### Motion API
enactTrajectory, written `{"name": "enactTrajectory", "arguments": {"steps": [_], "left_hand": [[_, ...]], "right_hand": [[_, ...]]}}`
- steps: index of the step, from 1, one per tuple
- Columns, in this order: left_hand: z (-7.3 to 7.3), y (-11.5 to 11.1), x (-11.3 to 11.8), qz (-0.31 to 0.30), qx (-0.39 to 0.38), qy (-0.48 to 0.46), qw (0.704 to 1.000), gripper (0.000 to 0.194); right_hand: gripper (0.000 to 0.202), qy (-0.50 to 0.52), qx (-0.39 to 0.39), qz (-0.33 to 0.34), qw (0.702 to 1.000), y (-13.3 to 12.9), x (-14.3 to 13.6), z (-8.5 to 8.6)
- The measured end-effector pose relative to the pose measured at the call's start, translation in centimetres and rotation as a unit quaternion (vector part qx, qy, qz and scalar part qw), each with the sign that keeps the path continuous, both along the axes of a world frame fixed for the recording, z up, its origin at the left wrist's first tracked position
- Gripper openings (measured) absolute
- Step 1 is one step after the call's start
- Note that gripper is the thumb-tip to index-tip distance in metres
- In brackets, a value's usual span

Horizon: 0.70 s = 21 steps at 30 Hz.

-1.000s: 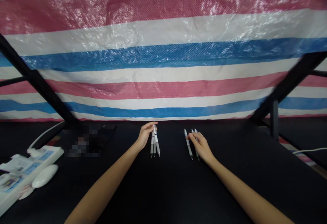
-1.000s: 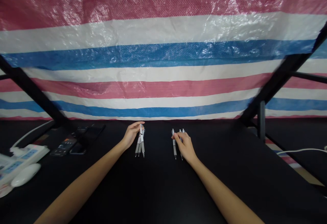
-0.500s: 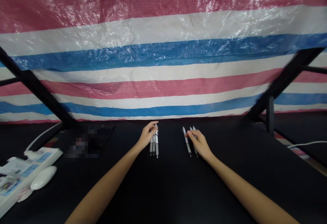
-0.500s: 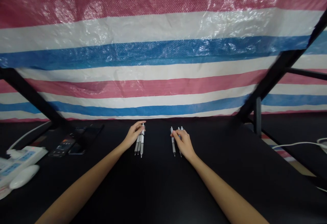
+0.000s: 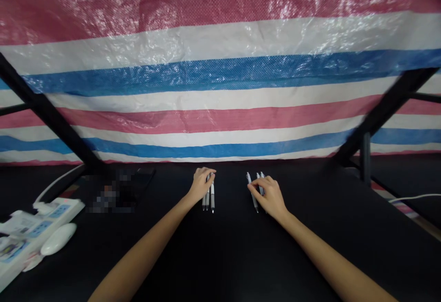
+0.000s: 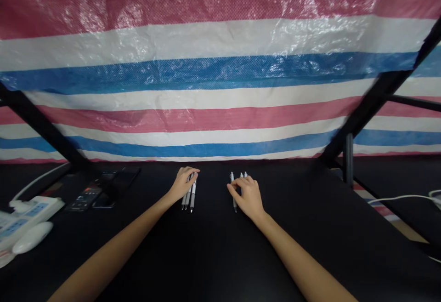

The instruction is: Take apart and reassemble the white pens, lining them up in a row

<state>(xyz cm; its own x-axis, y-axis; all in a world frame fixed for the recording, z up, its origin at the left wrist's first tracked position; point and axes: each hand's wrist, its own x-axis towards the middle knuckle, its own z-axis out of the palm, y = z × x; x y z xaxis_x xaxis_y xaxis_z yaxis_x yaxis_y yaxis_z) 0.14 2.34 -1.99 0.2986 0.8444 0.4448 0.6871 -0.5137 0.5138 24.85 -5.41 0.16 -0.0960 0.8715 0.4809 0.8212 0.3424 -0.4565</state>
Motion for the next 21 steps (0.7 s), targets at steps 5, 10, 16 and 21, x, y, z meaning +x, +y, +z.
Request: {"name": "enactTrajectory", "arguments": {"steps": [5,10,16,21], "left_hand": [[-0.5,0.1,0.1,0.013,0.003,-0.003,1.0,0.019],[-0.6,0.2,0.1,0.001,-0.006,-0.018,1.0,0.019],[0.1,-0.7,0.4,-0.003,-0.014,0.008,1.0,0.021],[0.4,-1.4,0.8,-0.014,-0.008,0.03,0.999,0.022]], "right_hand": [[0.022,-0.065,-0.008,-0.005,0.998,-0.3,-0.1,0.4],[0.013,-0.109,-0.025,0.004,0.994,-0.3,-0.3,0.2],[0.012,-0.12,-0.045,0.021,0.992,-0.2,-0.3,-0.2],[0.015,-0.114,-0.078,0.029,0.99,-0.1,-0.3,0.0]]}}
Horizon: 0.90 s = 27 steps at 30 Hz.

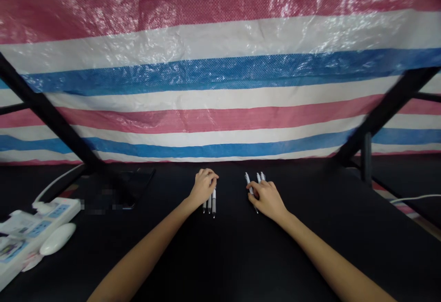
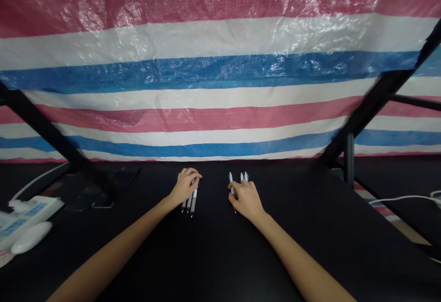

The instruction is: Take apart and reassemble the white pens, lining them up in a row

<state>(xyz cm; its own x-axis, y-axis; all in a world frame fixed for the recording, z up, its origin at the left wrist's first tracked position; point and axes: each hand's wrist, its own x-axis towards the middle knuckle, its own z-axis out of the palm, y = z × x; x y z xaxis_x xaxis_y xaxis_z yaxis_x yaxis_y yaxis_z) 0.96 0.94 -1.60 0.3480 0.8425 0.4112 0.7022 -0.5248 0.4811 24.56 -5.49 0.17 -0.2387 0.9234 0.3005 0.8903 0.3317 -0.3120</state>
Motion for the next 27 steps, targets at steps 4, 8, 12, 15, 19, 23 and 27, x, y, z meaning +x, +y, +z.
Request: {"name": "enactTrajectory", "arguments": {"steps": [4,8,12,15,19,23,27], "left_hand": [[0.0,0.0,0.0,0.0,0.002,0.001,1.0,0.021],[0.5,-0.2,0.1,0.003,0.021,-0.014,1.0,0.02],[1.2,-0.7,0.0,-0.025,0.053,-0.033,0.998,0.024],[1.3,-0.9,-0.1,-0.078,0.044,-0.056,0.994,0.03],[1.2,-0.9,-0.1,-0.14,0.007,-0.085,0.987,0.03],[1.2,-0.8,0.0,-0.166,-0.017,-0.087,0.982,0.017],[1.1,-0.7,0.0,-0.157,-0.019,-0.107,0.981,0.015]], "right_hand": [[0.015,0.054,-0.017,-0.007,0.998,0.2,0.3,0.0],[0.015,0.139,0.005,-0.009,0.99,0.5,0.8,-0.4],[0.021,0.186,0.038,-0.014,0.982,0.8,1.2,-0.5],[0.025,0.192,0.049,-0.012,0.98,0.7,1.2,-0.5],[0.029,0.182,0.05,0.005,0.982,0.7,1.0,-0.5],[0.03,0.177,0.049,0.012,0.983,0.7,1.0,-0.5],[0.03,0.184,0.042,0.014,0.982,0.7,0.9,-0.6]]}}
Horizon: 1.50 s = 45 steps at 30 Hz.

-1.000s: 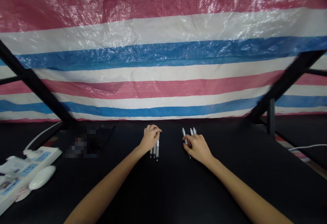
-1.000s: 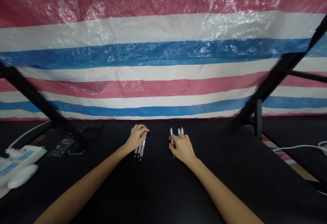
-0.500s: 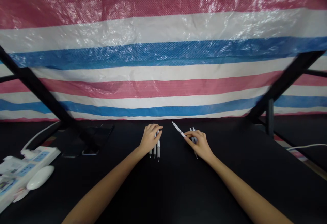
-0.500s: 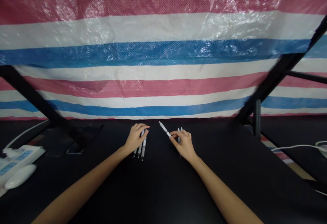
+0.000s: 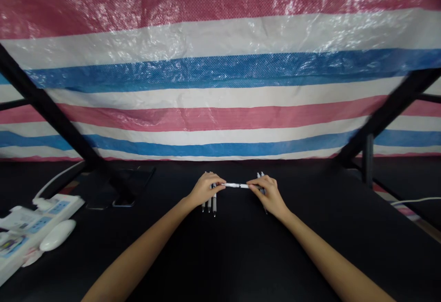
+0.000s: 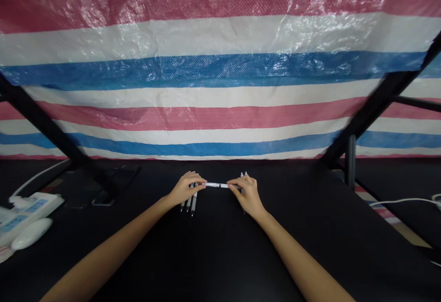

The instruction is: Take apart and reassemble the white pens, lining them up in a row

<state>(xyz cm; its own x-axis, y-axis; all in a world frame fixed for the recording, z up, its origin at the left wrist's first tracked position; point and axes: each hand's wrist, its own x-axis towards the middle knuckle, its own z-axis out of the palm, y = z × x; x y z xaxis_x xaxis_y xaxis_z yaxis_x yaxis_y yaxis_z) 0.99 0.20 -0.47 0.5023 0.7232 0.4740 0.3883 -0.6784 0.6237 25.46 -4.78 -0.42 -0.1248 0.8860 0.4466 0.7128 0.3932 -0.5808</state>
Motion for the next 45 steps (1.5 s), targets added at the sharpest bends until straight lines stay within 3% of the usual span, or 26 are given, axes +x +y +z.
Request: {"name": "enactTrajectory", "arguments": {"steps": [11,18,24,31,45], "left_hand": [[0.37,0.58,-0.38,0.09,-0.047,-0.102,0.99,0.016],[0.41,0.66,-0.38,0.068,-0.024,-0.071,0.995,0.022],[0.15,0.82,-0.47,0.067,-0.024,-0.041,0.997,0.041],[0.05,0.77,-0.31,0.061,-0.004,-0.038,0.997,0.011],[0.05,0.83,-0.37,0.034,-0.011,-0.051,0.998,0.029]], "right_hand": [[0.027,-0.034,-0.024,0.018,0.999,0.27,0.08,-0.24],[0.026,-0.027,-0.014,0.033,0.999,0.28,0.12,-0.11],[0.023,-0.018,0.011,0.055,0.998,0.17,0.0,-0.06],[0.028,-0.002,0.021,-0.011,1.0,0.46,0.37,-0.35],[0.021,0.004,0.03,0.024,0.999,0.79,0.54,-0.8]]}}
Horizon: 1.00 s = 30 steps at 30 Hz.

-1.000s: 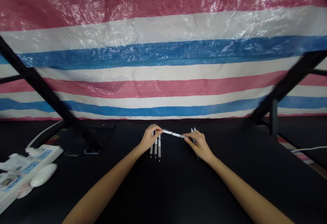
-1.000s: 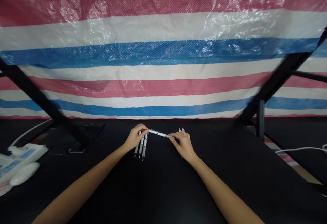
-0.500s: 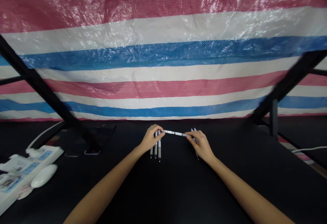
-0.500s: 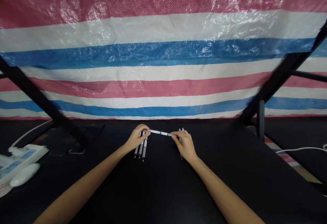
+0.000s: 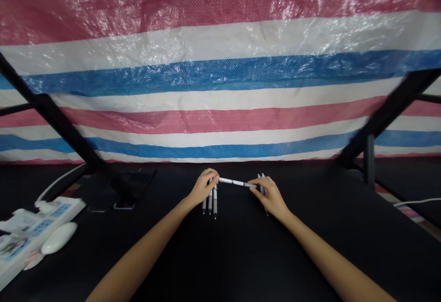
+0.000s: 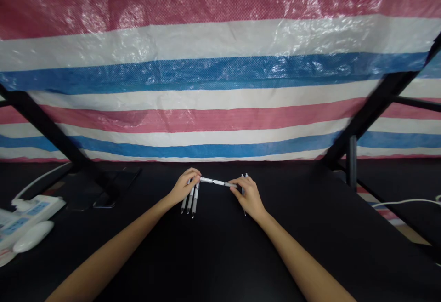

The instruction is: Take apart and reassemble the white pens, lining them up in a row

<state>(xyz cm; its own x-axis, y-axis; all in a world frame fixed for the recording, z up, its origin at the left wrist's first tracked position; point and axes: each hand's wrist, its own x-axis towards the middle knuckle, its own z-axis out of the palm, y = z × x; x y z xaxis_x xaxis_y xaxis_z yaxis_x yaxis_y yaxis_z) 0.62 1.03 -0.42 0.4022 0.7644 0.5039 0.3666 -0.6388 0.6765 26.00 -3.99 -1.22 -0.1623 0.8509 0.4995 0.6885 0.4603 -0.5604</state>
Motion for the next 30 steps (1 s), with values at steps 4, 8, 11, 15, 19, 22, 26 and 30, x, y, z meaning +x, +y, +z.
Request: {"name": "enactTrajectory", "arguments": {"steps": [4,8,11,15,19,22,26,30], "left_hand": [[-0.03,-0.01,-0.07,0.0,-0.006,0.021,1.0,0.039],[-0.12,0.01,-0.06,0.005,-0.001,0.021,1.0,0.039],[-0.19,0.04,-0.03,0.01,0.013,0.012,1.0,0.026],[-0.25,-0.04,-0.02,0.011,0.024,0.005,1.0,0.015],[-0.32,-0.19,-0.06,0.003,0.033,0.007,0.999,0.015],[-0.34,-0.2,-0.08,-0.003,0.038,0.012,0.999,0.015],[-0.33,-0.1,-0.12,0.006,0.041,0.008,0.999,0.014],[-0.34,-0.04,-0.19,0.02,0.036,0.006,0.999,0.015]], "right_hand": [[0.023,-0.03,0.025,-0.019,0.999,-0.18,-0.16,-0.18],[0.023,-0.066,0.021,-0.031,0.997,-0.46,-0.31,-0.09],[0.024,-0.066,0.012,-0.043,0.997,-0.5,-0.3,0.07],[0.025,-0.061,0.006,-0.057,0.997,-0.39,-0.22,0.13],[0.027,-0.06,0.009,-0.051,0.997,-0.37,-0.25,0.11],[0.026,-0.058,0.006,-0.045,0.997,-0.41,-0.26,0.13],[0.026,-0.059,0.006,-0.042,0.997,-0.41,-0.24,0.13],[0.027,-0.063,0.008,-0.039,0.997,-0.45,-0.27,0.1]]}}
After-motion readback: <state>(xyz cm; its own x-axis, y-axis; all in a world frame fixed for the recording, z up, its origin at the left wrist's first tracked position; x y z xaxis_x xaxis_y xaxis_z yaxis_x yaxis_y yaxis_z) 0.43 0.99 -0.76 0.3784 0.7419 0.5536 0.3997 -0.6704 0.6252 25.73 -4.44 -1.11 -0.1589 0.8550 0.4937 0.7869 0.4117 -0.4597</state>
